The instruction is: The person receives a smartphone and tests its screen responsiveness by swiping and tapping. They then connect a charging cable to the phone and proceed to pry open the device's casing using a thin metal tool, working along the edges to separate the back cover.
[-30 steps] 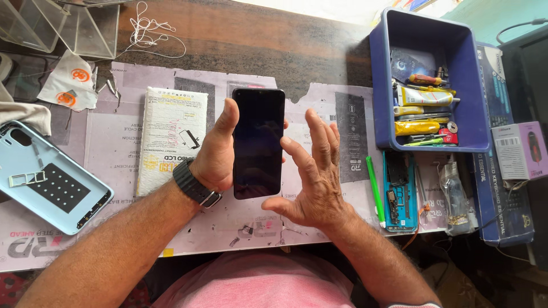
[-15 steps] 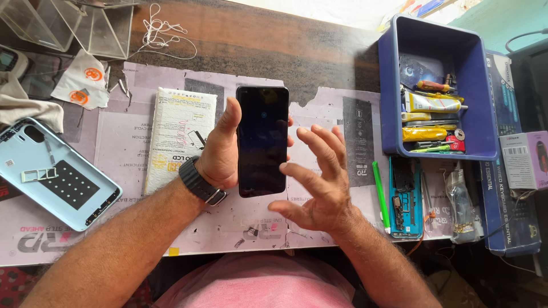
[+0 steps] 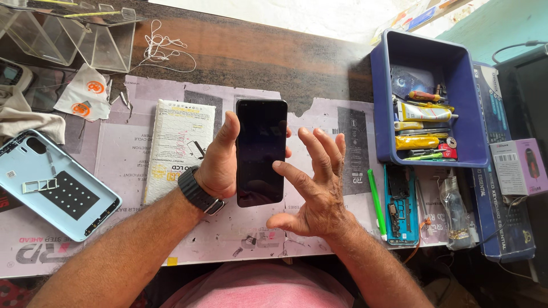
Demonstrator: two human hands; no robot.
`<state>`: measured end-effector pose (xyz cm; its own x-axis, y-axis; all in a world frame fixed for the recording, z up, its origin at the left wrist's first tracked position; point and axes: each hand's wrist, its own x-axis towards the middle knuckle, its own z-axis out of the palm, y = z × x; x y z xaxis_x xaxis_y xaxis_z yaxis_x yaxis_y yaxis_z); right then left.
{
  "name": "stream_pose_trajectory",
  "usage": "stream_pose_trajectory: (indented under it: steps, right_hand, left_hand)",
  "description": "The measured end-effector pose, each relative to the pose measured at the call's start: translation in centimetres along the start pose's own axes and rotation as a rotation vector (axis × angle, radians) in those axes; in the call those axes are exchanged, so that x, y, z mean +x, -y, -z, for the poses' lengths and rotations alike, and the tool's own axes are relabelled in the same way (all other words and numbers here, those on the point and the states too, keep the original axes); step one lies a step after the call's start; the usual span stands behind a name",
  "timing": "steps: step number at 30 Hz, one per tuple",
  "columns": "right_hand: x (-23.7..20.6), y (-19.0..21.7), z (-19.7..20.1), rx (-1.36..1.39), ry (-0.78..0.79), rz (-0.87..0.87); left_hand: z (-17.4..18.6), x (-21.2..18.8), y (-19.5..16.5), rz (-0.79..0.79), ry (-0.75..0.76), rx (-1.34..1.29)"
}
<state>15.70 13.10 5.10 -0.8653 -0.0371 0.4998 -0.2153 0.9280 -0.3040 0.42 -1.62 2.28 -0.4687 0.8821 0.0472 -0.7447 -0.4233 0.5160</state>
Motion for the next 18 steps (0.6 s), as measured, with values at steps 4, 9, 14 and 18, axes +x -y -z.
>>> stream_pose_trajectory:
  steps: [4, 9, 14, 18]
  right_hand:
    - [-0.4, -0.3, -0.1, 0.026, -0.045, -0.020]
    - [-0.5, -0.4, 0.0, 0.063, -0.137, -0.063]
    - [0.0, -0.1, 0.9, 0.000, -0.084, 0.007]
    - [0.0, 0.5, 2.0, -0.067, 0.000, 0.031]
  left_hand:
    - [-0.1, -0.1, 0.2, -0.006, -0.010, 0.026]
    - [-0.2, -0.1, 0.1, 0.011, -0.026, 0.024]
    - [-0.2, -0.3, 0.2, 0.006, -0.005, 0.030]
    - [-0.4, -0.9, 0.4, 0.025, -0.008, 0.030]
